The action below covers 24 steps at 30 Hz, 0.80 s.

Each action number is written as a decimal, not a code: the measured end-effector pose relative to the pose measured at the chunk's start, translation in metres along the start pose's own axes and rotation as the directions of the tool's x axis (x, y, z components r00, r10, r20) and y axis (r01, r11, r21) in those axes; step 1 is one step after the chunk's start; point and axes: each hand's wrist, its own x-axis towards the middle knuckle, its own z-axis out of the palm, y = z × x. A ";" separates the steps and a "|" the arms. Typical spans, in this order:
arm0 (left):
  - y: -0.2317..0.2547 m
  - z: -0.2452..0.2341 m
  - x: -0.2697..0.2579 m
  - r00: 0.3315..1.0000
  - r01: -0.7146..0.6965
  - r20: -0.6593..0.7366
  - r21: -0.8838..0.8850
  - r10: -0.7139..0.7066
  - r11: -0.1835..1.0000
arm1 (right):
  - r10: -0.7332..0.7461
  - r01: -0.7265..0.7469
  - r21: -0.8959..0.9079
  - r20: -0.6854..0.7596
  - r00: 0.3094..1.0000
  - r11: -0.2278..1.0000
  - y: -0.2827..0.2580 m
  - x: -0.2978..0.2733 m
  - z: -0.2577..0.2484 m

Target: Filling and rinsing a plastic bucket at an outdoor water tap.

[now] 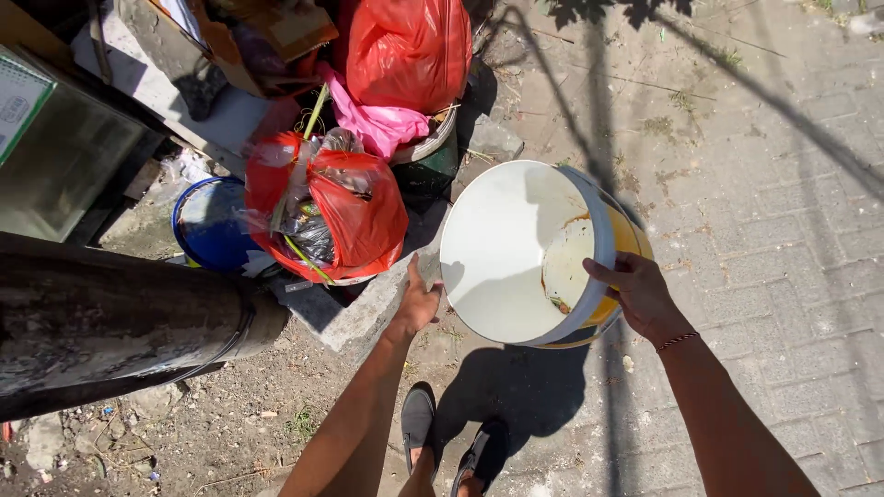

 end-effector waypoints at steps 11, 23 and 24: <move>-0.029 -0.055 -0.067 0.981 -0.146 0.098 -0.175 0.165 0.974 | -0.173 0.164 -0.103 -0.089 0.981 0.981 -0.121 0.016 0.037; 0.137 -0.096 -0.067 0.822 -0.564 -0.230 -0.204 0.520 0.800 | -0.282 0.300 -0.171 0.123 0.952 0.938 -0.242 0.022 0.108; 0.140 -0.100 -0.064 0.774 -0.630 -0.243 -0.211 0.584 0.747 | -0.260 0.270 -0.272 0.073 0.963 0.924 -0.253 0.018 0.122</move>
